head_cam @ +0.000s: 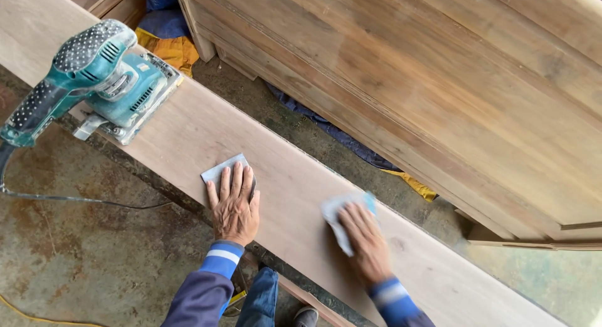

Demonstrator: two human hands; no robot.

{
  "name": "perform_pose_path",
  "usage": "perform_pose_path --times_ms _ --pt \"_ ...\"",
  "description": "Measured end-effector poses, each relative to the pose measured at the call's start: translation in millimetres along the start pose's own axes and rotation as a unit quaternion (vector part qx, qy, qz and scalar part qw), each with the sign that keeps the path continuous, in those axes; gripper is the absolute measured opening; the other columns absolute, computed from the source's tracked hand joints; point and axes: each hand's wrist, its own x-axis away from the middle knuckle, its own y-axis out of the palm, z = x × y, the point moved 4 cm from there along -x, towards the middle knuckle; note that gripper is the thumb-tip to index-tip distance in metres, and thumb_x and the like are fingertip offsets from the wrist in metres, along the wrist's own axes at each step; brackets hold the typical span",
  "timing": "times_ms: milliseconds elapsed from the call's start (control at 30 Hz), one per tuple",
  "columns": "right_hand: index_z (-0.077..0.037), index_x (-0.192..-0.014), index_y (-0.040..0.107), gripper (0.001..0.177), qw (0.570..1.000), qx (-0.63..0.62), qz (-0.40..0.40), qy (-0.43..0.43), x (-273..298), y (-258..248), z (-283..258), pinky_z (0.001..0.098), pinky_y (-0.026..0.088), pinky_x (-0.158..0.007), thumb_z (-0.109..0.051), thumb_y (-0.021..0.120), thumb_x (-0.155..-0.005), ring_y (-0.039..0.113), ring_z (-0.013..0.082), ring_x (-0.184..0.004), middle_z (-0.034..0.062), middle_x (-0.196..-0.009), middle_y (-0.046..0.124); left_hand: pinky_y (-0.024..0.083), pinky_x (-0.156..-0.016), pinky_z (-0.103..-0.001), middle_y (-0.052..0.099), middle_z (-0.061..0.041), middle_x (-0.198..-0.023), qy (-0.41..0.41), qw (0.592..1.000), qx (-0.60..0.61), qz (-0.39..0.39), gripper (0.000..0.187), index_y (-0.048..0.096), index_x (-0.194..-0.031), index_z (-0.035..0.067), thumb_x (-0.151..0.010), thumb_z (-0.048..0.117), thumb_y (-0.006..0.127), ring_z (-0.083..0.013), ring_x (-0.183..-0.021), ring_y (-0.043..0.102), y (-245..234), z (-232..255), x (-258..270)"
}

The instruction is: The recorder is sanding a long piece of wood using both manual sandpaper and an electric orbital sander.

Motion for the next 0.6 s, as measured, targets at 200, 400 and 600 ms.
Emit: perform_pose_path --times_ms 200,400,600 --pt "-0.005 -0.140 0.057 0.082 0.984 -0.028 0.056 0.164 165 -44 44 0.0492 0.031 -0.125 0.016 0.056 -0.061 0.043 0.0344 -0.148 0.0182 -0.150 0.053 0.013 -0.122 -0.065 0.035 -0.012 -0.166 -0.001 1.000 -0.009 -0.012 0.060 0.040 -0.158 0.012 -0.104 0.036 0.047 -0.0373 -0.152 0.031 -2 2 -3" --pt "0.002 -0.143 0.056 0.070 0.996 -0.041 0.059 0.053 50 -15 -31 0.0501 0.031 -0.127 0.011 0.058 -0.073 0.042 0.0411 -0.149 0.0231 -0.153 0.051 0.012 -0.125 -0.064 0.031 -0.011 -0.169 0.002 1.000 -0.008 0.002 0.061 0.038 -0.162 0.012 -0.107 0.035 0.052 -0.0365 -0.156 0.028 5 -3 5" --pt "0.001 -0.143 0.057 0.063 0.997 -0.068 0.020 -0.027 1 -7 -67 0.0489 0.031 -0.125 -0.003 0.069 -0.082 0.044 0.0408 -0.145 0.0230 -0.152 0.052 0.008 -0.128 -0.063 0.026 -0.010 -0.172 0.012 1.000 -0.022 0.000 0.060 0.030 -0.166 0.013 -0.113 0.036 0.048 -0.0339 -0.159 0.023 11 -9 8"
